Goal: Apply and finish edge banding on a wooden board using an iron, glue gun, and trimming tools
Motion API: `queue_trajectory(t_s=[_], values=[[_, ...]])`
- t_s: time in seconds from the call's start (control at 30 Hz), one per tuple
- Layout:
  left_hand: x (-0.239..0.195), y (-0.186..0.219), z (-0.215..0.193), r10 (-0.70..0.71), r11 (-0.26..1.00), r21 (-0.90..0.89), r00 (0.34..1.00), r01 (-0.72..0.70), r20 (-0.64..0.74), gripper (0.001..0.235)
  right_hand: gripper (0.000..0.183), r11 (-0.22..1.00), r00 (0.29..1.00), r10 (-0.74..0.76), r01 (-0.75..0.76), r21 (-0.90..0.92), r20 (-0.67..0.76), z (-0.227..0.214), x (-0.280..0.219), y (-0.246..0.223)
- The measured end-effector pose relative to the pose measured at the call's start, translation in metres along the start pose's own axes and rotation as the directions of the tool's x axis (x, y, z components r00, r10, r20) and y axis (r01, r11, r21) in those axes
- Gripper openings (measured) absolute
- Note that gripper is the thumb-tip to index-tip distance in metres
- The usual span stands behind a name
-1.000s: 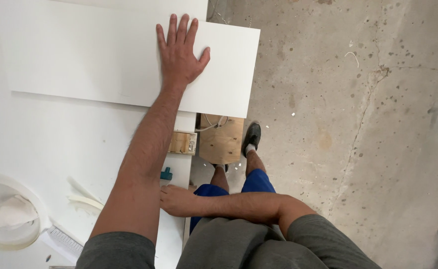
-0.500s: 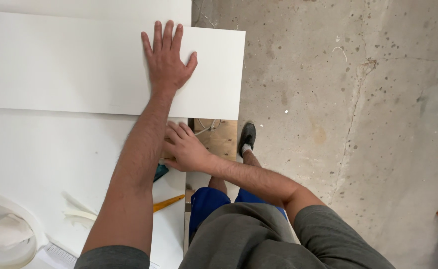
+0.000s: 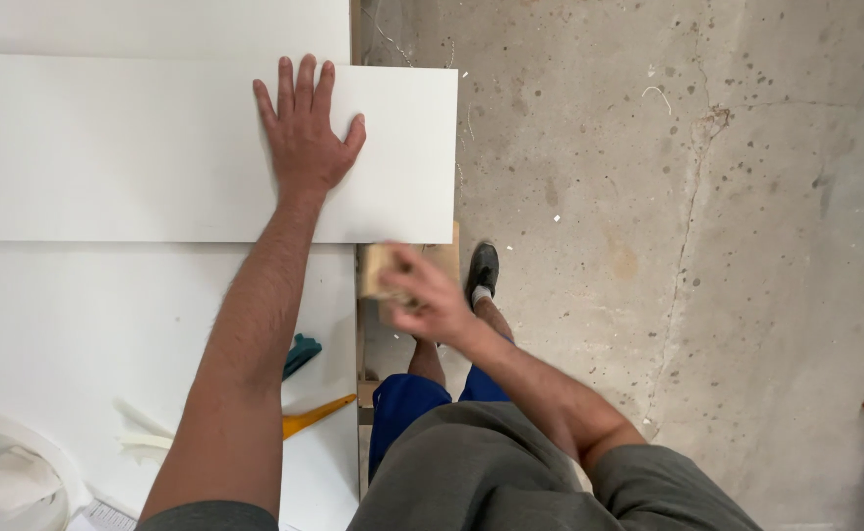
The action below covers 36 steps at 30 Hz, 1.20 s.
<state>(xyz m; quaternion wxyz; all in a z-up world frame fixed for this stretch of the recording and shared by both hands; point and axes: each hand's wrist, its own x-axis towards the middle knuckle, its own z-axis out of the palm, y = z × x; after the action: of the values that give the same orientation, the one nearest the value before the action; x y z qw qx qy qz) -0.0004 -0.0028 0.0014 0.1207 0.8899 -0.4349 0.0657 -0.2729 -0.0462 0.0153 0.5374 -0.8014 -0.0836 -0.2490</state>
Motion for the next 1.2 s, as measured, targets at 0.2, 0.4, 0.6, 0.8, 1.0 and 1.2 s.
queue_trajectory(t_s=[0.2, 0.4, 0.6, 0.8, 1.0, 1.2], values=[[-0.001, -0.001, 0.001, 0.002, 1.000, -0.030, 1.000, -0.002, -0.012, 0.067, 0.045, 0.919, 0.866, 0.352, -0.391, -0.044, -0.356, -0.063, -0.070, 0.063], [0.002, -0.001, 0.000, -0.010, 0.999, -0.039, 0.999, 0.012, 0.046, 0.071, 0.048, 0.948, 0.913, 0.296, -0.316, -0.026, -0.281, -0.065, -0.045, 0.107], [-0.002, -0.001, -0.002, -0.007, 0.999, -0.032, 0.999, 0.008, 0.050, 0.071, 0.046, 0.929, 0.919, 0.303, -0.344, -0.134, -0.253, -0.115, 0.066, 0.195], [-0.001, -0.003, 0.003, 0.012, 1.000, -0.019, 0.999, -0.013, -0.032, 0.067, 0.059, 0.901, 0.964, 0.212, -0.257, -0.349, -0.162, -0.082, -0.015, 0.118], [-0.002, -0.003, 0.004, 0.012, 1.000, -0.004, 1.000, -0.012, -0.019, 0.068, 0.060, 0.591, 0.618, 0.786, -0.764, 0.258, 0.029, -0.102, 0.034, 0.099], [-0.001, 0.000, 0.000, 0.001, 0.997, -0.076, 1.000, -0.001, 0.011, 0.069, 0.055, 0.879, 0.981, 0.182, -0.193, -0.436, -0.066, -0.126, 0.093, 0.135]])
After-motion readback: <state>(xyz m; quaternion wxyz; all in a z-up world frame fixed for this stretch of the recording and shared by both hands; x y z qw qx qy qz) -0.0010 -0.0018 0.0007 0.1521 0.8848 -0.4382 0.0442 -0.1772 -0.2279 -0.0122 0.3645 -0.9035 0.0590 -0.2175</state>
